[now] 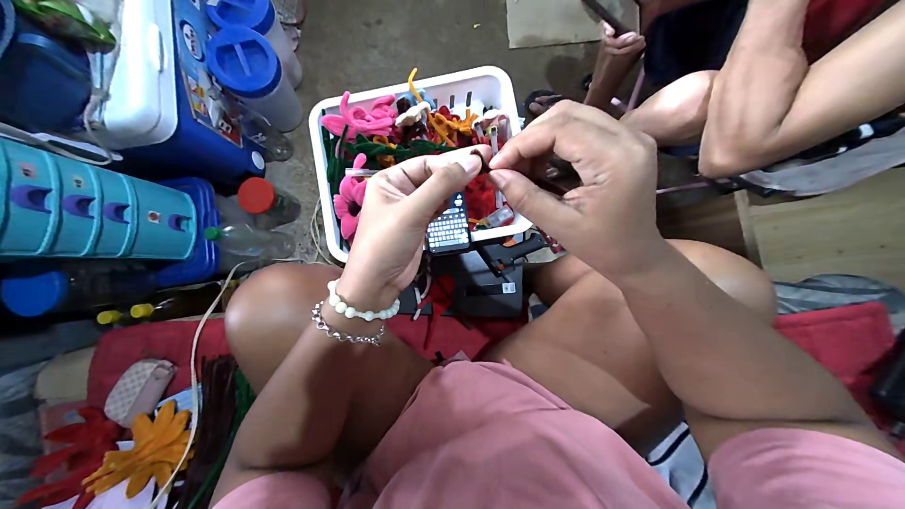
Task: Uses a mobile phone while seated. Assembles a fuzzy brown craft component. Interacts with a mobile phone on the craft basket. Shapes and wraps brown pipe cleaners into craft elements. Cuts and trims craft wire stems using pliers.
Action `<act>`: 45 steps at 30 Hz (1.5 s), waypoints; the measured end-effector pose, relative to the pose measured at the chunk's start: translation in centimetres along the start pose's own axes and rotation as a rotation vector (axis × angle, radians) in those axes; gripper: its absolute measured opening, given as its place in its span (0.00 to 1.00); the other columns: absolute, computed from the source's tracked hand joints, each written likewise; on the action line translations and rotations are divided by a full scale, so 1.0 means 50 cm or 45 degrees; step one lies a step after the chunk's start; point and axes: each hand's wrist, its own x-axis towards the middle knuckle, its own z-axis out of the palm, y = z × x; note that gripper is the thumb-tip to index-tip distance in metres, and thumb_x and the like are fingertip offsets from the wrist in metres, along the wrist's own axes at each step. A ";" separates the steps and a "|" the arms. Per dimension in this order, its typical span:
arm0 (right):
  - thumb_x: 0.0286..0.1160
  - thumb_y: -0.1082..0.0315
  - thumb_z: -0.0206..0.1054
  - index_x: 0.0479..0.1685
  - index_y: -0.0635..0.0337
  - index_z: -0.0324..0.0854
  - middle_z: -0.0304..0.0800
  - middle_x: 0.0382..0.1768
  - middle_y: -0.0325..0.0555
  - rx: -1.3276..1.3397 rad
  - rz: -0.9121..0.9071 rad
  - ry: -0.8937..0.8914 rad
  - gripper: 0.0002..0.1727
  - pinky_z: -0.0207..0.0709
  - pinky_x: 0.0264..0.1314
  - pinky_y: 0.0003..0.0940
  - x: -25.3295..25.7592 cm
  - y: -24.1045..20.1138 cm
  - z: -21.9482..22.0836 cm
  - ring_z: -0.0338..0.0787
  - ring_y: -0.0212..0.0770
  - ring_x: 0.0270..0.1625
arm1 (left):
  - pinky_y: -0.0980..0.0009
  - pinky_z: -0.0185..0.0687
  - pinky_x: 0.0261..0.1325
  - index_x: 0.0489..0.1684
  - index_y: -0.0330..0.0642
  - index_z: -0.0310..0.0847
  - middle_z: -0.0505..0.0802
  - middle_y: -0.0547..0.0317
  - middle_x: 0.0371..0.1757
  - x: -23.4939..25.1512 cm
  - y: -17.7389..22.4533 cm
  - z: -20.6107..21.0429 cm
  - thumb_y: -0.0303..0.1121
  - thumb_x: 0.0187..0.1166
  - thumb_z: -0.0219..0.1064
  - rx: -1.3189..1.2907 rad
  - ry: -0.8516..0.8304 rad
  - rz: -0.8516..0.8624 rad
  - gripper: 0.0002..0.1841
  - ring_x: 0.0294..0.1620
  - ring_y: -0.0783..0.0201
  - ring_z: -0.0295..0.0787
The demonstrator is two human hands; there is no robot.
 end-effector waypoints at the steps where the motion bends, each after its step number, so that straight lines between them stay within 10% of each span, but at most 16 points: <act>1: 0.75 0.70 0.71 0.43 0.62 0.90 0.92 0.43 0.45 -0.005 -0.010 -0.006 0.06 0.76 0.62 0.43 0.000 0.000 0.000 0.88 0.37 0.49 | 0.83 0.82 0.33 0.39 0.43 0.91 0.92 0.63 0.35 -0.001 -0.001 -0.001 0.30 0.87 0.62 0.001 -0.004 0.006 0.10 0.28 0.76 0.85; 17: 0.77 0.66 0.74 0.42 0.60 0.89 0.95 0.43 0.49 -0.262 -0.157 -0.035 0.07 0.64 0.78 0.60 0.005 0.019 -0.014 0.92 0.47 0.54 | 0.80 0.86 0.37 0.33 0.38 0.89 0.96 0.59 0.50 0.015 -0.002 -0.004 0.24 0.80 0.68 0.628 -0.045 0.298 0.06 0.39 0.73 0.92; 34: 0.82 0.70 0.67 0.41 0.55 0.93 0.93 0.41 0.47 -0.363 -0.352 -0.178 0.08 0.56 0.81 0.66 0.009 0.037 -0.018 0.89 0.51 0.55 | 0.79 0.90 0.50 0.43 0.42 0.93 0.97 0.67 0.42 0.045 -0.002 -0.031 0.33 0.79 0.72 0.950 -0.221 0.415 0.06 0.44 0.78 0.93; 45: 0.84 0.67 0.63 0.42 0.53 0.92 0.93 0.45 0.47 -0.379 -0.297 -0.271 0.10 0.53 0.82 0.69 0.011 0.040 -0.026 0.88 0.53 0.59 | 0.79 0.87 0.37 0.40 0.40 0.92 0.95 0.63 0.36 0.018 -0.003 -0.015 0.29 0.79 0.72 0.974 -0.155 0.388 0.04 0.34 0.75 0.91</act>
